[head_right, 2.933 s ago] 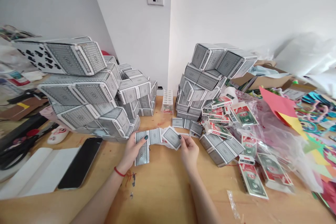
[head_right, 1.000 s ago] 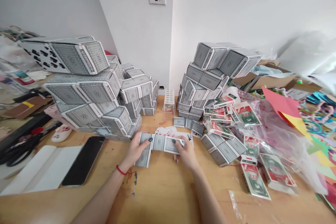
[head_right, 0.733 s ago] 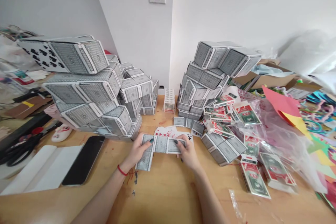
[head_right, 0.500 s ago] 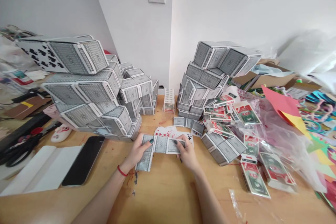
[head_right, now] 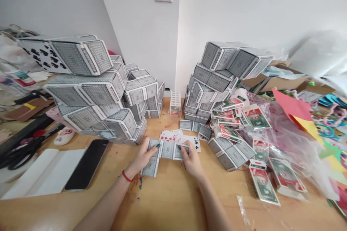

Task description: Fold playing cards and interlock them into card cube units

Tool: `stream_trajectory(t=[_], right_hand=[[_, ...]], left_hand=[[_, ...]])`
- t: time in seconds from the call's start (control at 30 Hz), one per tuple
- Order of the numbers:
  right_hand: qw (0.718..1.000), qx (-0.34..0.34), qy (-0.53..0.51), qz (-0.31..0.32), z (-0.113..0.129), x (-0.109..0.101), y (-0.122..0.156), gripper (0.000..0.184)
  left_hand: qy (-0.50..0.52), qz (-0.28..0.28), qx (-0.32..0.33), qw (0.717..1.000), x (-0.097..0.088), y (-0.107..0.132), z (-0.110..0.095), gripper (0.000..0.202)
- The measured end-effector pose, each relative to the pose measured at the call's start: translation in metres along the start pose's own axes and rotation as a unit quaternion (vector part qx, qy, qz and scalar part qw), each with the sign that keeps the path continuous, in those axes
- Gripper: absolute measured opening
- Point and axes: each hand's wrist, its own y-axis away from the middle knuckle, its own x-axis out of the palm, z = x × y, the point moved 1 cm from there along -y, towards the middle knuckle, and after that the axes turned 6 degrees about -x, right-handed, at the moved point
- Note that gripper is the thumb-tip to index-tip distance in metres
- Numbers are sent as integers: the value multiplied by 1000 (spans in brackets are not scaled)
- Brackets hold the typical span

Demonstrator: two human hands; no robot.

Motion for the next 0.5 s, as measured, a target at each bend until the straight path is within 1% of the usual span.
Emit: stream_trajectory(t=[0.13,0.23,0.3,0.43,0.5], right_hand=[[1000,12,-21,-13,2,5,1,27],[999,24,-24,-27,1,8,1,29],[999,27,-19,-27,0,9,1,29],[999,23,-26,-11,0,12,2,28],[999,22,-33,-3,-1,14,3,29]], left_hand=[[-2,10,3,1000,0,0,0,17],[-18,-1,15,1000,0,0,-1,17],[-29,-10,18,999,1,1,-1,21],[-66,-23,13,997,3,3,1,37],[-78,-20,12,997,5,3,2,37]])
